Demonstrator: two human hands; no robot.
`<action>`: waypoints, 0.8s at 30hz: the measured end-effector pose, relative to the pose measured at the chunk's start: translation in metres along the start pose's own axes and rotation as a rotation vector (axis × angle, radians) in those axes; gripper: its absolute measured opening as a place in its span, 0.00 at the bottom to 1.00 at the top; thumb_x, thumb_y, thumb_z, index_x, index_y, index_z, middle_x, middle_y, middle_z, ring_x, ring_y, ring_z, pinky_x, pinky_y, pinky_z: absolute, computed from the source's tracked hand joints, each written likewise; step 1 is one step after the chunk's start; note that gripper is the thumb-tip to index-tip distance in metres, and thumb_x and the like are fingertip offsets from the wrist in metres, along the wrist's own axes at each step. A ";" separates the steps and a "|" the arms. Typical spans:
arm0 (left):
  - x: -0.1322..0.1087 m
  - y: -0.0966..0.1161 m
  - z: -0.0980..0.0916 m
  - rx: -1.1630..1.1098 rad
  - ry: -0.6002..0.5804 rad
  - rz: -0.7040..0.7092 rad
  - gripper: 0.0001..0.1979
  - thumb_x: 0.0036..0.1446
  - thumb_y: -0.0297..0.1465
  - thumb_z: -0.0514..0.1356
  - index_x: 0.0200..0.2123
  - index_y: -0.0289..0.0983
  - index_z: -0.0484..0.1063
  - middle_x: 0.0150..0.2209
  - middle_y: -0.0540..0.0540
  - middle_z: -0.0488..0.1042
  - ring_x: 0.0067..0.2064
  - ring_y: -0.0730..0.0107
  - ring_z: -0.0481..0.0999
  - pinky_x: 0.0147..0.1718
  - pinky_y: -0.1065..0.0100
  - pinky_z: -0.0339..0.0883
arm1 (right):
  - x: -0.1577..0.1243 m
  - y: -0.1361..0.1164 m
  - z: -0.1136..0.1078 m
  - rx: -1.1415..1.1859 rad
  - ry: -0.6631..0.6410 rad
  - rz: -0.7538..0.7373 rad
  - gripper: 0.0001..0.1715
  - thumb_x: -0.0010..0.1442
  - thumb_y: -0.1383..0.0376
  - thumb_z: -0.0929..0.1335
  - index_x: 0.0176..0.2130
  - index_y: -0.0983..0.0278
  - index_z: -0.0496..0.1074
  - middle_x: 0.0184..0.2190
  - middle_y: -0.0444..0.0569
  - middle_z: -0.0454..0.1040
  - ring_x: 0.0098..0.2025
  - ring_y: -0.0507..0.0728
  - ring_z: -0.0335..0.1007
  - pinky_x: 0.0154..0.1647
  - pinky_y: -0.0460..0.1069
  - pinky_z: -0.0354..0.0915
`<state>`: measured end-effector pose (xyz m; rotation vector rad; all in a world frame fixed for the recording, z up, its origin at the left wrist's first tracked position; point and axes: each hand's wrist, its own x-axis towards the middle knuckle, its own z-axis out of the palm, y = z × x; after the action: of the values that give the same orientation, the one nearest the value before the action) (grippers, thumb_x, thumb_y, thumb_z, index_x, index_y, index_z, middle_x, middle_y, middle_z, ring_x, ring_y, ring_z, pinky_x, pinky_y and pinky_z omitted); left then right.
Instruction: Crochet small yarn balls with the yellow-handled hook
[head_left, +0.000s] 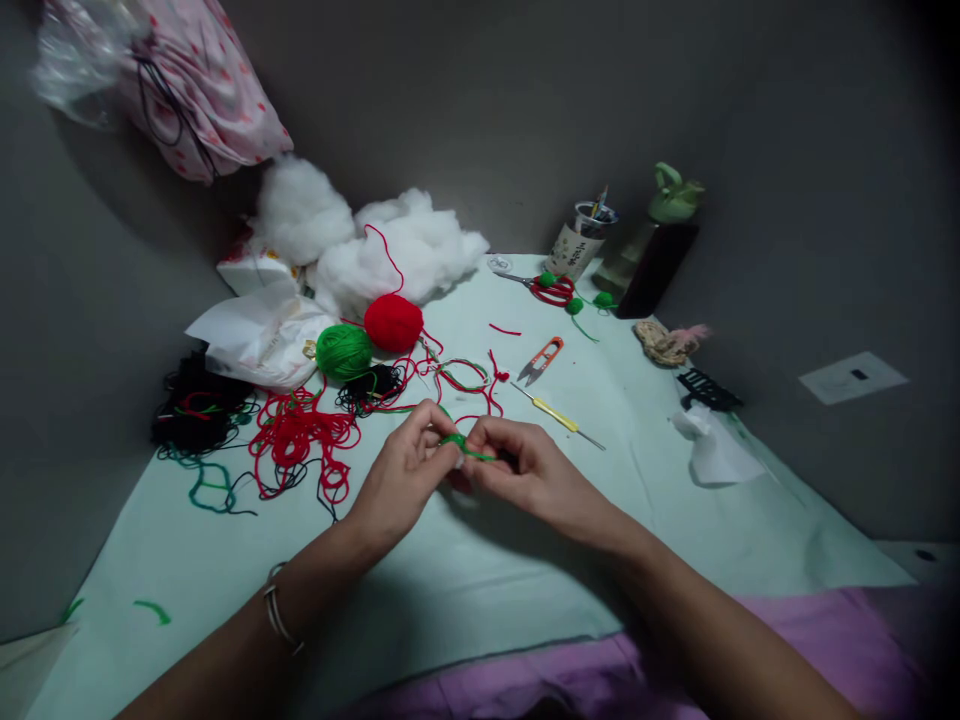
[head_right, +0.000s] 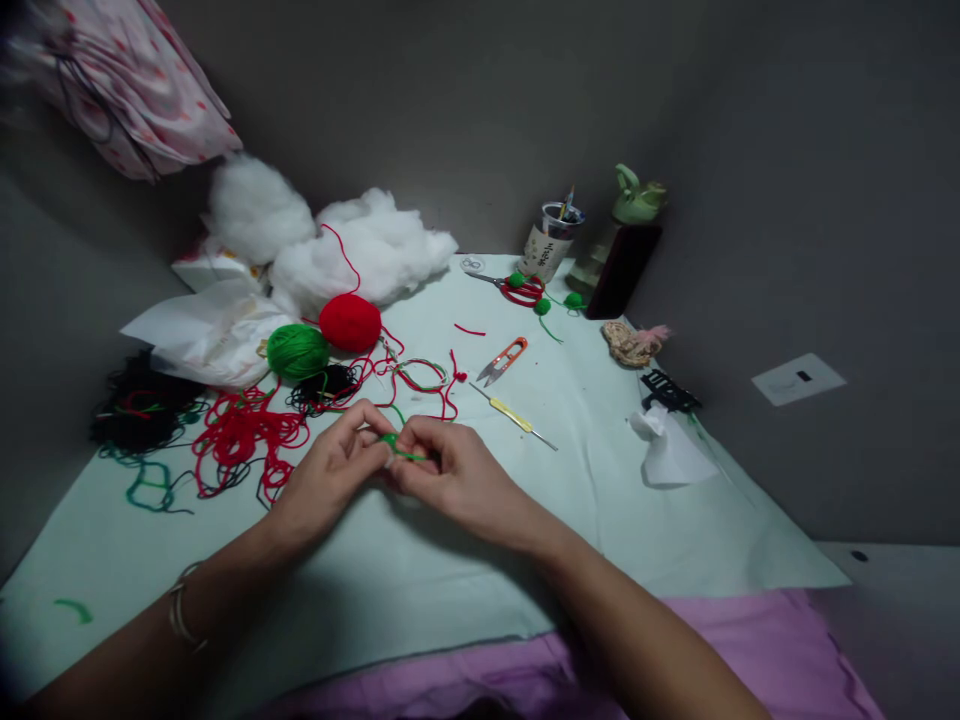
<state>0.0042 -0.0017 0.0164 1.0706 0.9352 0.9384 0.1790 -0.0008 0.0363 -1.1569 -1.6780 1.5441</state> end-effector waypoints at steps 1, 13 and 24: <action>0.001 0.000 0.000 -0.021 -0.005 -0.014 0.07 0.58 0.28 0.61 0.39 0.40 0.66 0.26 0.56 0.75 0.26 0.75 0.75 0.27 0.73 0.68 | 0.001 0.002 0.000 -0.021 0.008 -0.008 0.13 0.64 0.59 0.70 0.31 0.63 0.68 0.24 0.39 0.64 0.26 0.50 0.53 0.28 0.47 0.49; -0.003 -0.010 0.001 -0.163 -0.107 -0.080 0.12 0.66 0.40 0.62 0.42 0.38 0.68 0.38 0.47 0.81 0.36 0.68 0.82 0.45 0.62 0.77 | 0.010 0.006 -0.006 -0.050 0.131 -0.021 0.14 0.59 0.60 0.71 0.28 0.62 0.65 0.22 0.38 0.62 0.25 0.50 0.53 0.27 0.47 0.50; 0.000 -0.009 -0.005 -0.094 -0.154 -0.113 0.12 0.63 0.39 0.64 0.41 0.38 0.67 0.32 0.49 0.79 0.32 0.67 0.83 0.38 0.63 0.75 | 0.010 0.000 -0.014 0.226 -0.081 0.071 0.15 0.62 0.56 0.71 0.30 0.63 0.70 0.21 0.41 0.69 0.24 0.50 0.60 0.26 0.47 0.50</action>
<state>0.0008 -0.0022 0.0069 0.9855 0.8082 0.7872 0.1865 0.0152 0.0377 -1.0574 -1.4804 1.7945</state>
